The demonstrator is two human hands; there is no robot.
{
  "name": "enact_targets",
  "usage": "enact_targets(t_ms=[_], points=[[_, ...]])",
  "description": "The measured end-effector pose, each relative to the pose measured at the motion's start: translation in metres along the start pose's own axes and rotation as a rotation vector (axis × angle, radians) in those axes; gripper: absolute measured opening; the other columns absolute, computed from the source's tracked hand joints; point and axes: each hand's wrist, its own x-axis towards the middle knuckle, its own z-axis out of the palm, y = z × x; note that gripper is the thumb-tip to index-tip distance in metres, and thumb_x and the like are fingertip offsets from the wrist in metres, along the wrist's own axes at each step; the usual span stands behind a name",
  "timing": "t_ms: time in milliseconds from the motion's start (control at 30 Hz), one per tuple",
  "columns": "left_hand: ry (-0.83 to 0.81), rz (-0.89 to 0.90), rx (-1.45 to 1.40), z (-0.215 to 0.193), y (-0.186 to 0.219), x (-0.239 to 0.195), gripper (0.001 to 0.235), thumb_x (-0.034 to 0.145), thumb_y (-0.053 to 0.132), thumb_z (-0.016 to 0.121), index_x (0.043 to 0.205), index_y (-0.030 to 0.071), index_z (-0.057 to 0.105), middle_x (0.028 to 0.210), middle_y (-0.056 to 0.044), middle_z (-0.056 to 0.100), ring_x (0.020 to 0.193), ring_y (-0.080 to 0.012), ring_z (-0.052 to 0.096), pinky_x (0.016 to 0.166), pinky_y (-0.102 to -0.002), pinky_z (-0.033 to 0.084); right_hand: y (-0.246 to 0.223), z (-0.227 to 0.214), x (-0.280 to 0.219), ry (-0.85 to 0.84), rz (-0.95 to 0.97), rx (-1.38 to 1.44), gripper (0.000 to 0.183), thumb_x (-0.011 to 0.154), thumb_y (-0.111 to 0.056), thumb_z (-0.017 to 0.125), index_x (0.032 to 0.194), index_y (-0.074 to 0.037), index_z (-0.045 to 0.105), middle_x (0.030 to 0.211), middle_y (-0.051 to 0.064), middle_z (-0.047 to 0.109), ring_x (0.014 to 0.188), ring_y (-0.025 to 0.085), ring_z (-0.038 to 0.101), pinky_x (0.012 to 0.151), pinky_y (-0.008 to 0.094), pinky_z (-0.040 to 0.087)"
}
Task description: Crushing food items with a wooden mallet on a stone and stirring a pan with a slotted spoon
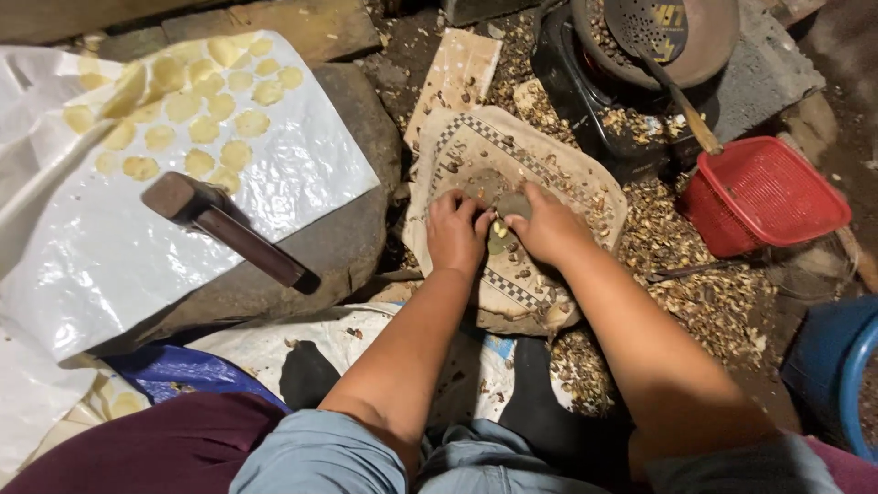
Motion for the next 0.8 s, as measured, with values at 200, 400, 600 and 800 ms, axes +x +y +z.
enact_targets(t_ms=[200,400,600,800], points=[[0.037,-0.012,-0.009,-0.016,-0.004,-0.01,0.03,0.091,0.029,0.075,0.118,0.019,0.067,0.124,-0.007,0.055,0.12,-0.0352,0.056,0.105,-0.049,0.049,-0.03,0.004,0.001,0.256,-0.107,0.295,0.047,0.107,-0.033,0.053,0.148,-0.012,0.042,0.127,0.033,0.06,0.122,0.052,0.059,0.107,0.066,0.041],[0.073,-0.069,-0.112,-0.018,-0.015,-0.005,0.016,0.097,0.025,0.07,0.112,0.019,0.07,0.116,-0.005,0.056,0.117,-0.0334,0.06,0.101,-0.046,0.053,-0.027,0.008,0.014,0.205,-0.13,0.181,0.046,0.103,-0.038,0.058,0.142,-0.015,0.049,0.128,0.027,0.063,0.123,0.05,0.059,0.104,0.062,0.044],[0.106,-0.052,-0.172,-0.027,-0.005,-0.007,0.013,0.102,0.015,0.063,0.114,0.012,0.068,0.117,-0.01,0.055,0.119,-0.0384,0.06,0.1,-0.048,0.054,-0.006,0.014,0.039,0.058,0.026,0.292,0.053,0.1,-0.046,0.056,0.145,-0.022,0.043,0.135,0.028,0.059,0.13,0.047,0.056,0.107,0.06,0.045],[0.085,-0.035,-0.115,-0.021,-0.006,-0.009,0.01,0.101,0.021,0.064,0.111,0.019,0.067,0.114,-0.005,0.055,0.115,-0.0341,0.059,0.099,-0.049,0.054,-0.016,0.009,0.019,0.106,0.021,0.245,0.05,0.099,-0.045,0.057,0.142,-0.024,0.045,0.133,0.026,0.061,0.126,0.045,0.06,0.106,0.059,0.045]])
